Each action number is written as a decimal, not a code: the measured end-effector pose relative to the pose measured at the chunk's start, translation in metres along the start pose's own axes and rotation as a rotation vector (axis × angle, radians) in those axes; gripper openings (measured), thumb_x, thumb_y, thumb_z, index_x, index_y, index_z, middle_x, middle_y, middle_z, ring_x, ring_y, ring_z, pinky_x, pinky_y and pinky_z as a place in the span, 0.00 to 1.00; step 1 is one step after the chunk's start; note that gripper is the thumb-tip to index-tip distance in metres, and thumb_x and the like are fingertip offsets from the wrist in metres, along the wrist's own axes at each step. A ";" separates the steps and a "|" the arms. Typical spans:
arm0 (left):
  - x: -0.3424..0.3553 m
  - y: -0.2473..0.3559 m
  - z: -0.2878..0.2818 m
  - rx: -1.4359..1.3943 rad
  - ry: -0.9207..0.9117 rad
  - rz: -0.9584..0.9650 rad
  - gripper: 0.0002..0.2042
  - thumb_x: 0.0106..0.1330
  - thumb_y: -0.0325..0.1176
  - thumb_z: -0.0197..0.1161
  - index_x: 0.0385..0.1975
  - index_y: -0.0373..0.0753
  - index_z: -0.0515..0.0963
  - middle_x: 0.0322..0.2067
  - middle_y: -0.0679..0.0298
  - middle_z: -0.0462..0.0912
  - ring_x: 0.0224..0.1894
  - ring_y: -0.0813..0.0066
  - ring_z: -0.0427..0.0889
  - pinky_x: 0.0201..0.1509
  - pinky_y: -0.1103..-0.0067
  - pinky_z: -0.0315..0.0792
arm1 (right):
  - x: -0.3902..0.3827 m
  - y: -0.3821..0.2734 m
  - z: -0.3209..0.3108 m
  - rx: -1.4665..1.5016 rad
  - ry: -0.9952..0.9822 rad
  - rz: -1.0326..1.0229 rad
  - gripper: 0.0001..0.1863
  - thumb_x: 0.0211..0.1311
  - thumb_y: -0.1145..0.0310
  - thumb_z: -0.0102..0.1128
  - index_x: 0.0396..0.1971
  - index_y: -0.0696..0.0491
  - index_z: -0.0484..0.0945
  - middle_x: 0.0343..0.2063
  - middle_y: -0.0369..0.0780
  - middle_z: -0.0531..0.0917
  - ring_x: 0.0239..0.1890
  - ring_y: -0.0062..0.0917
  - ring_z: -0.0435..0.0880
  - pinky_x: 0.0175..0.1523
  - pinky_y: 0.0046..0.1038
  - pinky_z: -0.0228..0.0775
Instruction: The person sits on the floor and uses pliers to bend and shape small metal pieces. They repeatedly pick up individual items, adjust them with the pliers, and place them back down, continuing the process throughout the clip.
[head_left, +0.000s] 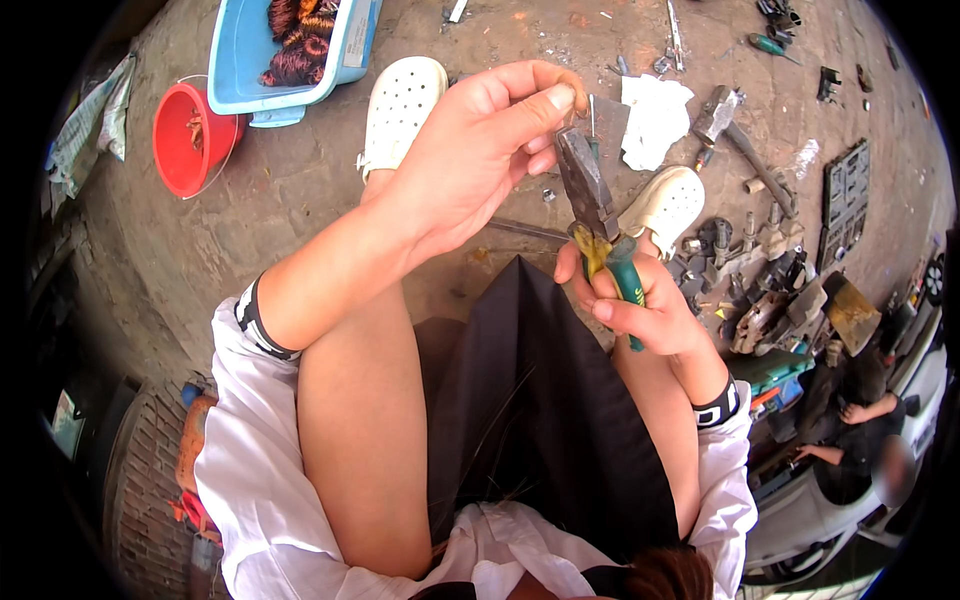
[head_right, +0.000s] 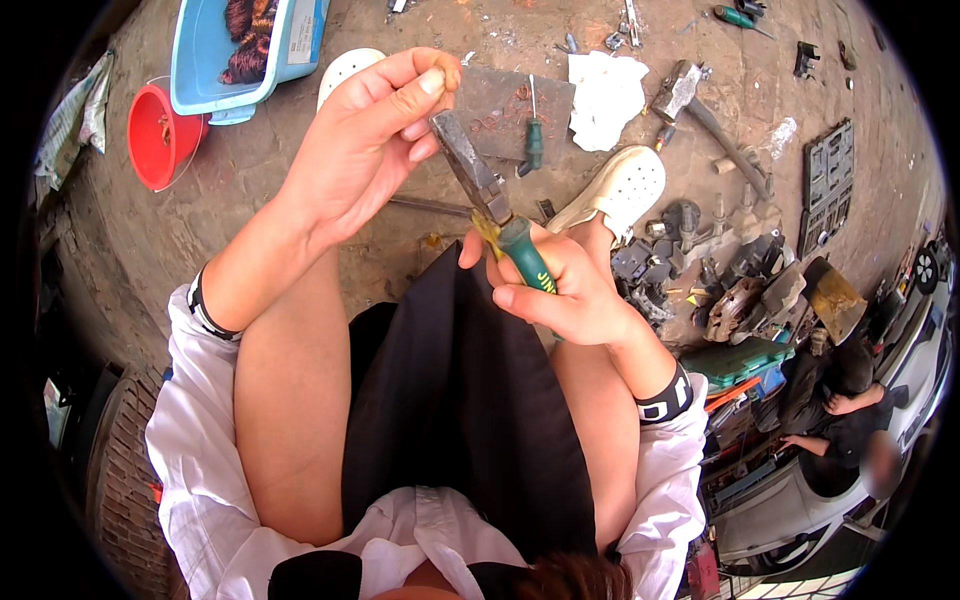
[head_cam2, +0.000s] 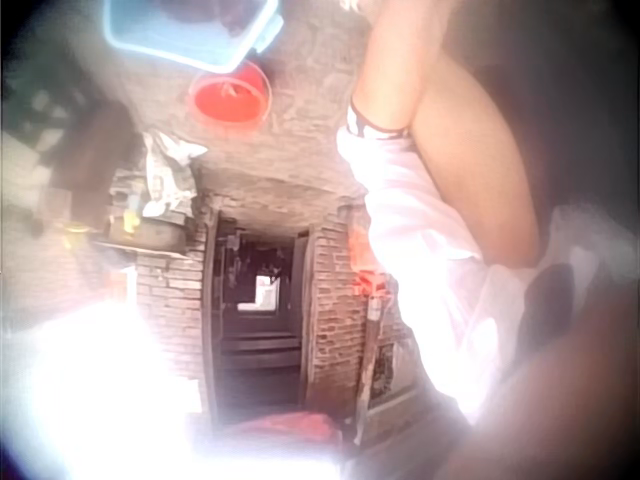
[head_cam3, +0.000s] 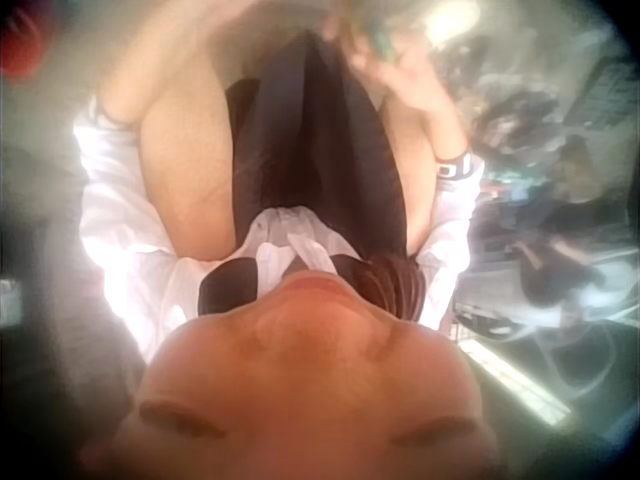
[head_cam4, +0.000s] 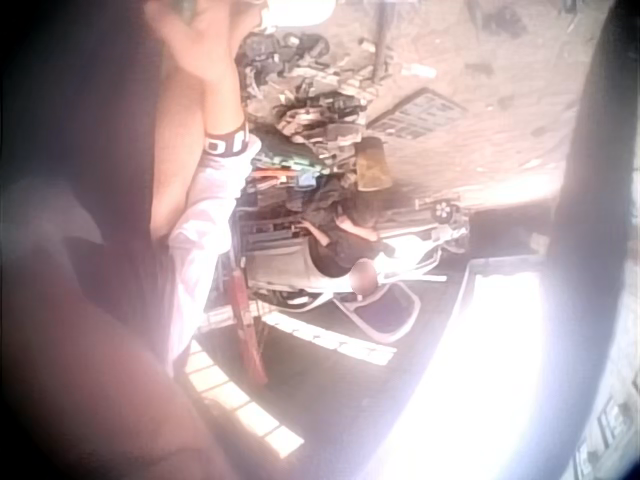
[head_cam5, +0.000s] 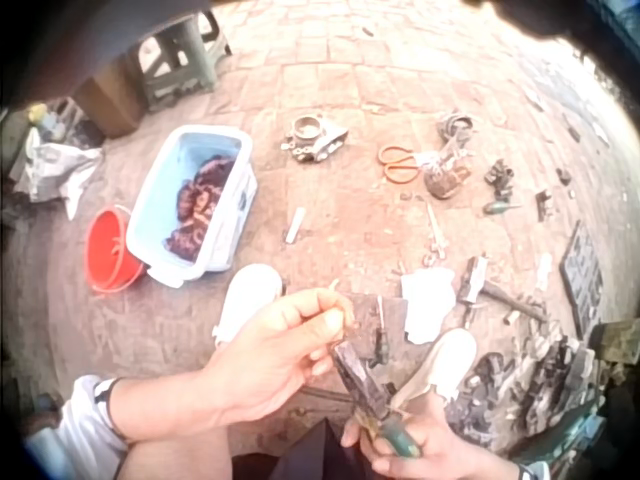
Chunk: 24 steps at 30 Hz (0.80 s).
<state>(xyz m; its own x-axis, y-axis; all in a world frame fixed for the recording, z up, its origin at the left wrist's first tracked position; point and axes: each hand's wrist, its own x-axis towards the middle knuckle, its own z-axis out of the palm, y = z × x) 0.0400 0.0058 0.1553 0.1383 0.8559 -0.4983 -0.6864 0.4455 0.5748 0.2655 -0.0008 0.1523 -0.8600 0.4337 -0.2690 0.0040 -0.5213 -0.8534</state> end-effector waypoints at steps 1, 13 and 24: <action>0.001 0.000 -0.001 -0.002 -0.005 0.000 0.08 0.69 0.33 0.57 0.41 0.36 0.76 0.30 0.75 0.72 0.25 0.90 0.62 0.30 0.88 0.61 | 0.000 -0.001 0.000 0.035 -0.006 0.013 0.16 0.57 0.74 0.57 0.14 0.52 0.63 0.14 0.31 0.68 0.27 0.25 0.71 0.54 0.41 0.62; -0.005 -0.009 -0.005 0.004 0.022 0.027 0.08 0.70 0.32 0.56 0.40 0.34 0.75 0.27 0.74 0.70 0.24 0.88 0.60 0.30 0.87 0.61 | -0.001 -0.013 -0.004 -0.002 -0.009 0.177 0.17 0.55 0.75 0.58 0.13 0.54 0.61 0.26 0.38 0.73 0.28 0.24 0.69 0.42 0.27 0.65; 0.006 0.006 -0.012 -0.050 0.126 0.145 0.07 0.69 0.31 0.55 0.40 0.34 0.75 0.25 0.71 0.68 0.27 0.86 0.62 0.32 0.86 0.60 | -0.003 -0.004 -0.001 -0.298 0.143 0.068 0.07 0.56 0.74 0.61 0.21 0.56 0.74 0.38 0.41 0.75 0.45 0.28 0.72 0.51 0.30 0.63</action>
<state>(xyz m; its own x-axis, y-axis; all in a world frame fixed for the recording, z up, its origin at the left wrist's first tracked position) 0.0282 0.0105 0.1480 -0.0532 0.8691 -0.4917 -0.7273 0.3037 0.6154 0.2689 0.0009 0.1561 -0.7724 0.5152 -0.3715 0.2257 -0.3242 -0.9187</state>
